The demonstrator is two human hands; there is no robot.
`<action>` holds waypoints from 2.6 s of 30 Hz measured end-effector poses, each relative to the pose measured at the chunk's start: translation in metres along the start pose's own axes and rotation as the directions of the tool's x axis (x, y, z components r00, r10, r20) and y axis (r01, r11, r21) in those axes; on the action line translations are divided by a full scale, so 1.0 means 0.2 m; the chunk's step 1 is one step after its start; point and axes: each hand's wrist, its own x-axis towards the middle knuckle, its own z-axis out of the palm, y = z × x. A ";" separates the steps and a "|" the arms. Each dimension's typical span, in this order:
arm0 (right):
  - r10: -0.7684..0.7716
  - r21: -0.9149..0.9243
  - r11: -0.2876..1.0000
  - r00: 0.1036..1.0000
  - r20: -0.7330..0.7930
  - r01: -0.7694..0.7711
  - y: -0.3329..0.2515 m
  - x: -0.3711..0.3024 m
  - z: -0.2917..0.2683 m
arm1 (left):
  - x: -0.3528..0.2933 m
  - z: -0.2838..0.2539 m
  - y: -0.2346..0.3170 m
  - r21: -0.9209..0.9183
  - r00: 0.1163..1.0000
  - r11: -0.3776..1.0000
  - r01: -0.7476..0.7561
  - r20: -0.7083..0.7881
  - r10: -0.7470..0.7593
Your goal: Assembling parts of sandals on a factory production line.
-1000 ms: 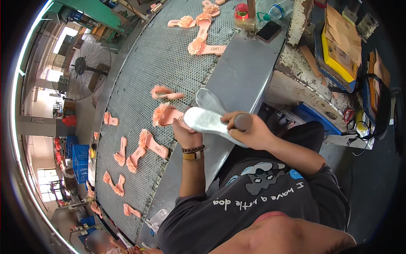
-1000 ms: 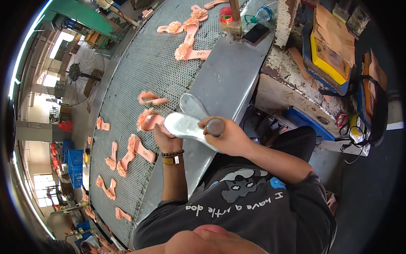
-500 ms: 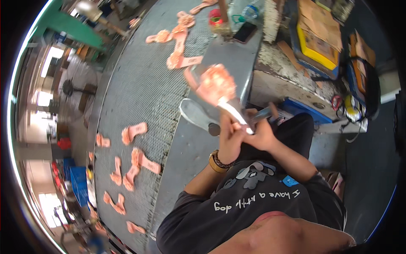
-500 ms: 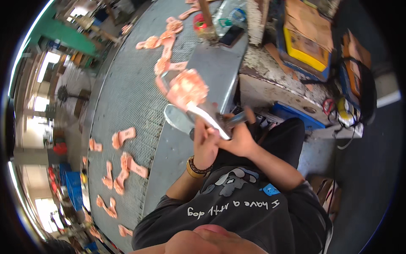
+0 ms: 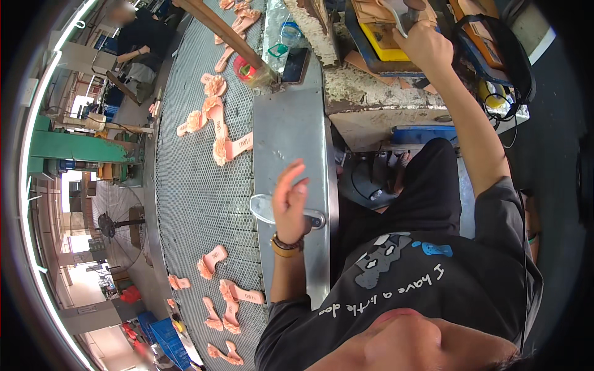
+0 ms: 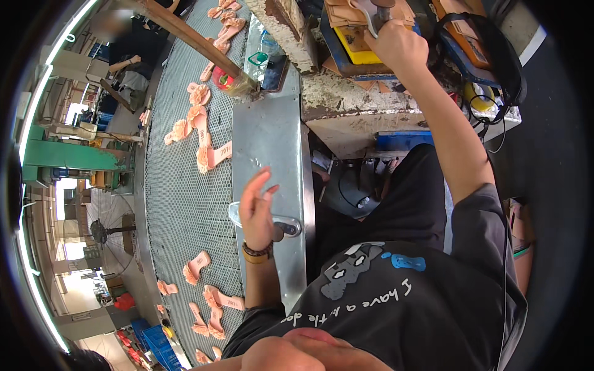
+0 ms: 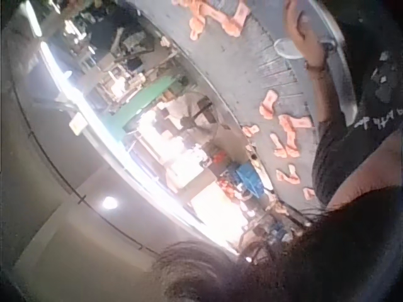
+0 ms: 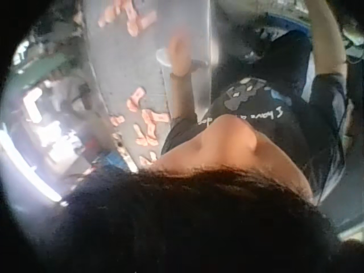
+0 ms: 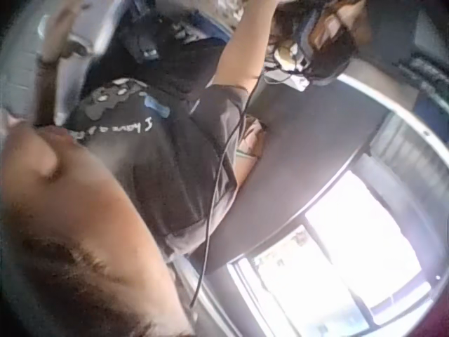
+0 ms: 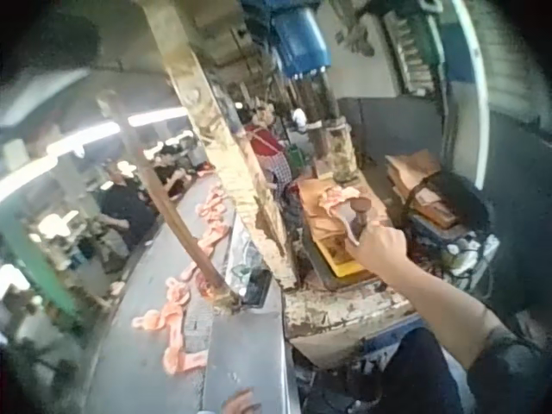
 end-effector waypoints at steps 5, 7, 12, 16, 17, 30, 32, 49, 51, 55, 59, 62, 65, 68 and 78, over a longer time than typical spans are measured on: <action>-0.093 -0.036 0.995 0.984 -0.149 0.089 0.04 0.16 0.12 | 0.31 -0.43 -0.26 0.112 0.941 0.980 0.166 -0.316 -0.123; -0.062 -0.034 0.998 0.992 -0.110 0.059 0.00 0.17 0.09 | 0.44 -0.70 -0.45 0.555 0.936 0.824 0.118 -0.338 0.094; -0.085 -0.106 0.992 0.975 -0.207 0.064 -0.09 0.12 0.00 | 0.60 -1.20 -0.88 0.675 0.663 0.143 0.724 -0.738 0.124; -0.258 0.008 0.919 0.617 -0.743 0.395 0.12 0.13 0.16 | 0.70 -1.21 -0.87 0.548 0.600 0.246 0.800 -0.741 -0.302; -0.177 0.168 0.886 0.650 -0.739 0.432 0.08 0.13 0.16 | 0.64 -1.38 -0.87 0.480 0.516 0.190 0.857 -0.809 -0.282; -0.126 0.482 0.845 0.962 -0.240 0.231 0.08 0.33 -0.05 | -0.05 -0.77 -0.13 -0.011 0.726 0.997 -0.076 -0.686 0.047; -0.065 0.394 0.908 0.979 -0.194 0.138 0.21 0.57 0.03 | 0.02 -0.52 0.01 -0.469 0.845 0.856 -0.216 -0.529 -0.077; 0.239 0.972 0.235 0.968 -0.080 0.023 -0.05 0.12 0.13 | -0.22 0.19 0.07 -0.867 0.913 0.449 0.218 0.018 -0.408; 0.146 0.996 0.050 0.986 -0.075 0.069 -0.44 -0.52 -0.04 | -0.26 0.23 0.03 -0.899 0.885 0.342 0.275 0.098 -0.455; -0.449 0.962 0.219 0.892 -0.050 0.164 -0.60 -1.40 0.00 | -0.27 0.13 -0.12 -0.916 0.858 0.383 0.119 -0.099 -0.504; -0.701 0.957 0.135 0.658 0.275 -0.257 -0.69 -1.57 0.22 | -0.45 -0.45 -0.33 -0.654 0.655 0.703 -0.280 -0.665 -0.358; -0.715 0.958 0.182 0.639 0.283 -0.219 -0.78 -1.58 0.43 | -0.69 -0.68 -0.33 -0.597 0.187 0.734 -0.323 -0.801 -0.569; -0.692 0.968 0.244 0.709 0.135 0.053 -0.83 -1.59 0.61 | -0.90 -0.61 -0.34 -0.573 0.224 0.721 -0.389 -0.818 -0.529; -0.638 0.904 0.359 0.768 0.055 0.233 -0.75 -1.66 0.68 | -0.98 -0.34 -0.26 -0.518 0.270 0.795 -0.316 -0.852 -0.449; -0.843 0.975 0.202 0.524 0.124 0.093 -0.84 -1.85 0.37 | -0.85 -0.27 -0.33 -0.581 0.336 0.812 -0.053 -0.776 -0.533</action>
